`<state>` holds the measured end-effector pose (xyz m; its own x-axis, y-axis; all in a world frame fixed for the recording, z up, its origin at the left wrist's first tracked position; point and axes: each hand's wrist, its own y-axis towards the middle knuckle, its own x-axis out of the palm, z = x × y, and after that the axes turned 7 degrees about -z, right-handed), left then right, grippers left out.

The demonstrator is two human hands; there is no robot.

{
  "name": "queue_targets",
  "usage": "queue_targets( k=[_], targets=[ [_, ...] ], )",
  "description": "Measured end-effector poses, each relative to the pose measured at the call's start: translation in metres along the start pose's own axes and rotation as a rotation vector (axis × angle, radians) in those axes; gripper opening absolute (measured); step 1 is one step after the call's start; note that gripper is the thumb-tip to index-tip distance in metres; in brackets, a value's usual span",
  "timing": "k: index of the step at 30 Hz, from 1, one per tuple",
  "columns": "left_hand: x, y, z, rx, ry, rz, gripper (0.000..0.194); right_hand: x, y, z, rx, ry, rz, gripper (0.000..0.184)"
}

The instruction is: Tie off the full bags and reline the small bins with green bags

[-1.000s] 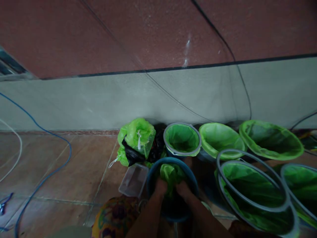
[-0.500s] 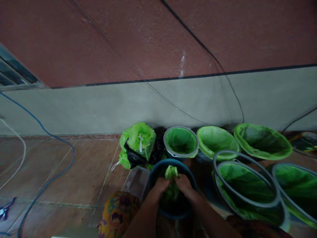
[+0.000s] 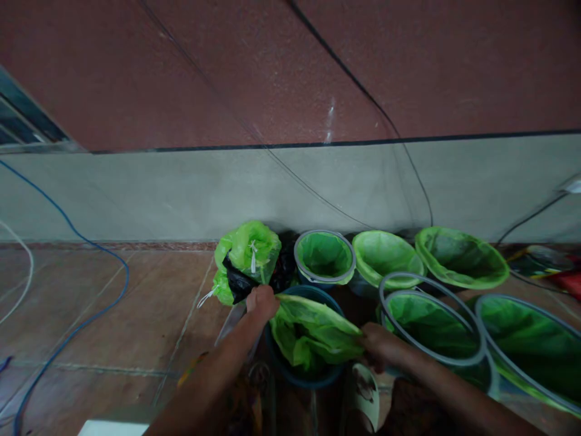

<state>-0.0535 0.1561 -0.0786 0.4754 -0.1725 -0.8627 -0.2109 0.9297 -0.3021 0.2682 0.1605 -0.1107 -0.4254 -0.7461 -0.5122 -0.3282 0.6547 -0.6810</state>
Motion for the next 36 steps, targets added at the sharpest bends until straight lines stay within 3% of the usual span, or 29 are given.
queue_targets(
  k=[2, 3, 6, 9, 15, 20, 22, 27, 33, 36],
  targets=[
    [-0.011, -0.005, 0.012, -0.001, 0.176, -0.039, 0.025, 0.000, -0.014, -0.001, 0.061, -0.091, -0.027, 0.023],
    [-0.013, -0.007, 0.019, -0.003, 0.218, -0.076, 0.026, -0.001, -0.019, -0.007, 0.046, -0.166, 0.035, 0.023],
    [-0.011, -0.013, 0.039, 0.048, 0.238, -0.161, 0.028, -0.006, -0.024, -0.039, -0.119, -0.322, 0.303, 0.069],
    [-0.004, -0.012, 0.050, 0.104, 0.236, -0.168, 0.031, -0.010, -0.014, -0.070, -0.225, -0.265, 0.335, 0.083],
    [-0.005, 0.000, 0.047, 0.161, 0.162, -0.202, 0.020, -0.017, 0.026, -0.082, -0.101, -0.284, 0.504, 0.070],
    [-0.002, 0.007, 0.043, 0.273, 0.131, -0.237, 0.020, -0.023, 0.038, -0.080, -0.207, -0.374, 0.319, 0.026],
    [0.000, 0.008, 0.040, 0.251, 0.172, -0.245, 0.022, -0.026, 0.036, -0.081, -0.179, -0.373, 0.263, 0.029],
    [0.000, 0.012, 0.027, 0.150, 0.293, -0.252, 0.027, -0.037, 0.031, -0.075, -0.054, -0.437, 0.297, 0.032],
    [0.000, 0.017, 0.014, 0.083, 0.264, -0.219, 0.030, -0.033, 0.027, -0.066, 0.038, -0.504, 0.064, 0.027],
    [0.005, 0.017, 0.018, 0.115, 0.251, -0.206, 0.031, -0.030, 0.023, -0.074, -0.019, -0.458, 0.090, 0.050]
  ],
)
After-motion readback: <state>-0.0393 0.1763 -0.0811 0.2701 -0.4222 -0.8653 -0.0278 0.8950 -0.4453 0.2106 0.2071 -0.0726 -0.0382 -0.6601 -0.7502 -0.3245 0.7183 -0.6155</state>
